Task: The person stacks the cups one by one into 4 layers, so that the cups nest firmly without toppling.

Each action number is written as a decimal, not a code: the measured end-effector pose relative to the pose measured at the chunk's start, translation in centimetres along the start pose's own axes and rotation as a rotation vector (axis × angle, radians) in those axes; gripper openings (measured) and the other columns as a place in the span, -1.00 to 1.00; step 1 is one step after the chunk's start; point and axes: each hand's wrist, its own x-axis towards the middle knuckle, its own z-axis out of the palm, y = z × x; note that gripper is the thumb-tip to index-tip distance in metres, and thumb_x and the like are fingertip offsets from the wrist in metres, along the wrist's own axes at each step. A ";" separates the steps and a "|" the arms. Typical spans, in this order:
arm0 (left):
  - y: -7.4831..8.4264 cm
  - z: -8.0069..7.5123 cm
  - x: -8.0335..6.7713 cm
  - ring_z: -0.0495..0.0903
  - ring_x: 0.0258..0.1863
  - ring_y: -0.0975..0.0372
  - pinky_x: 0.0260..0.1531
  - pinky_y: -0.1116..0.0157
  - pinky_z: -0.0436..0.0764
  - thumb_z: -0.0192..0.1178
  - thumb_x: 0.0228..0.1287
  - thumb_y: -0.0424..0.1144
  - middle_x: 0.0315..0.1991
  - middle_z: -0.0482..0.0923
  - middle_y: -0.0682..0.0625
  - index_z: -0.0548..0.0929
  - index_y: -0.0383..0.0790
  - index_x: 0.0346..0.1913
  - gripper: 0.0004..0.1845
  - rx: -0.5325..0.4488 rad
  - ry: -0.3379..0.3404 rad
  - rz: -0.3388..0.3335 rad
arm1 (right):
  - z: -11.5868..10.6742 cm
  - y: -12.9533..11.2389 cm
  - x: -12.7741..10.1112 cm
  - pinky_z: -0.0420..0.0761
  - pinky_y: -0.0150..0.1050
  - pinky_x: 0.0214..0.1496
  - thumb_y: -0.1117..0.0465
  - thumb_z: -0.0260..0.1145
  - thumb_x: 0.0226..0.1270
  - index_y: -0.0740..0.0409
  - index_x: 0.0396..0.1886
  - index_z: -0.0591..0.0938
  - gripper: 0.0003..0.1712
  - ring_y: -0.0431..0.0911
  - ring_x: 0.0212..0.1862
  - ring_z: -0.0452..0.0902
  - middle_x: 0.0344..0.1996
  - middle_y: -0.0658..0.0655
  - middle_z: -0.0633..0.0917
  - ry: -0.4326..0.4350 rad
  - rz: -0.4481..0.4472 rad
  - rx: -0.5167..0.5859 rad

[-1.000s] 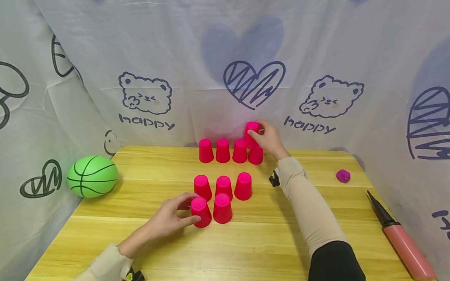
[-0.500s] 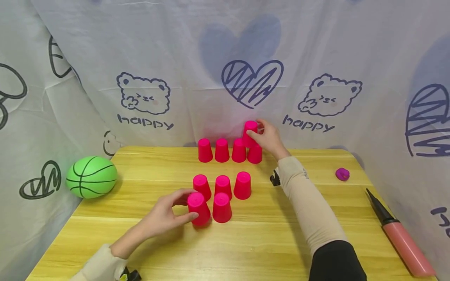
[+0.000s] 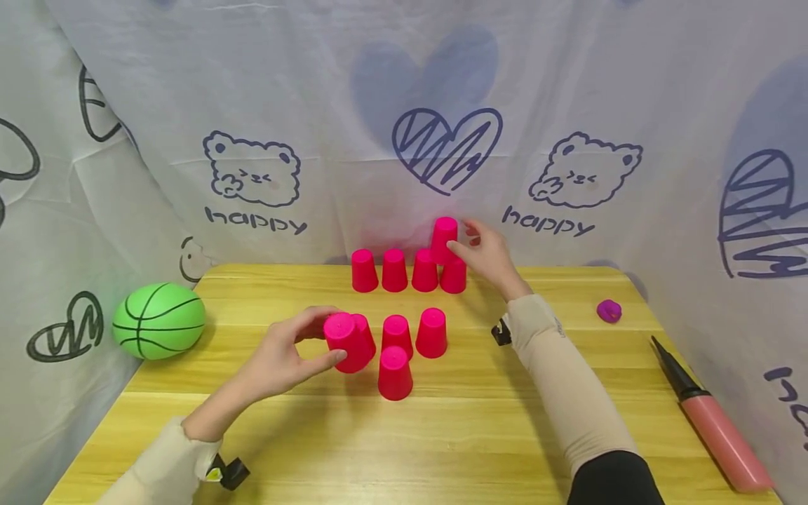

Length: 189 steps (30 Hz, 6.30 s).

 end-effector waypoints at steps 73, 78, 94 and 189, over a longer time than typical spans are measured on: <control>-9.2 1.3 17.3 0.61 0.22 -0.14 0.26 -0.04 0.68 0.41 0.37 -0.18 0.26 0.60 -0.29 0.43 -0.30 0.42 -0.35 0.009 0.157 -0.387 | 8.0 -3.5 -18.2 0.77 -0.01 0.02 0.11 0.55 0.33 0.18 0.36 0.59 -0.35 0.01 0.02 0.73 0.17 0.10 0.75 -0.211 -0.325 0.006; -9.3 1.4 17.9 0.59 0.21 -0.12 0.26 -0.03 0.68 0.41 0.38 -0.17 0.26 0.59 -0.27 0.43 -0.28 0.42 -0.35 0.021 0.150 -0.395 | 8.4 -3.4 -18.1 0.77 -0.03 0.01 0.08 0.55 0.33 0.15 0.36 0.59 -0.35 0.02 0.00 0.72 0.12 0.07 0.76 -0.233 -0.310 -0.003; -9.0 2.0 18.8 0.56 0.26 -0.10 0.29 -0.01 0.65 0.38 0.42 -0.14 0.31 0.56 -0.25 0.40 -0.25 0.47 -0.33 0.042 0.126 -0.437 | 8.9 -3.4 -17.9 0.77 -0.08 0.04 0.03 0.53 0.36 0.07 0.35 0.59 -0.38 -0.03 0.01 0.69 0.05 -0.01 0.75 -0.269 -0.233 0.006; -6.8 -0.2 6.9 0.75 0.07 -0.05 0.16 -0.06 0.72 0.46 0.30 -0.19 0.04 0.77 -0.18 0.55 -0.19 0.37 -0.40 0.024 0.019 -0.183 | 3.9 -6.5 -3.9 0.70 -0.07 0.02 0.05 0.49 0.34 0.14 0.24 0.59 -0.45 0.13 -0.03 0.65 -0.05 0.19 0.74 -0.032 -0.137 0.031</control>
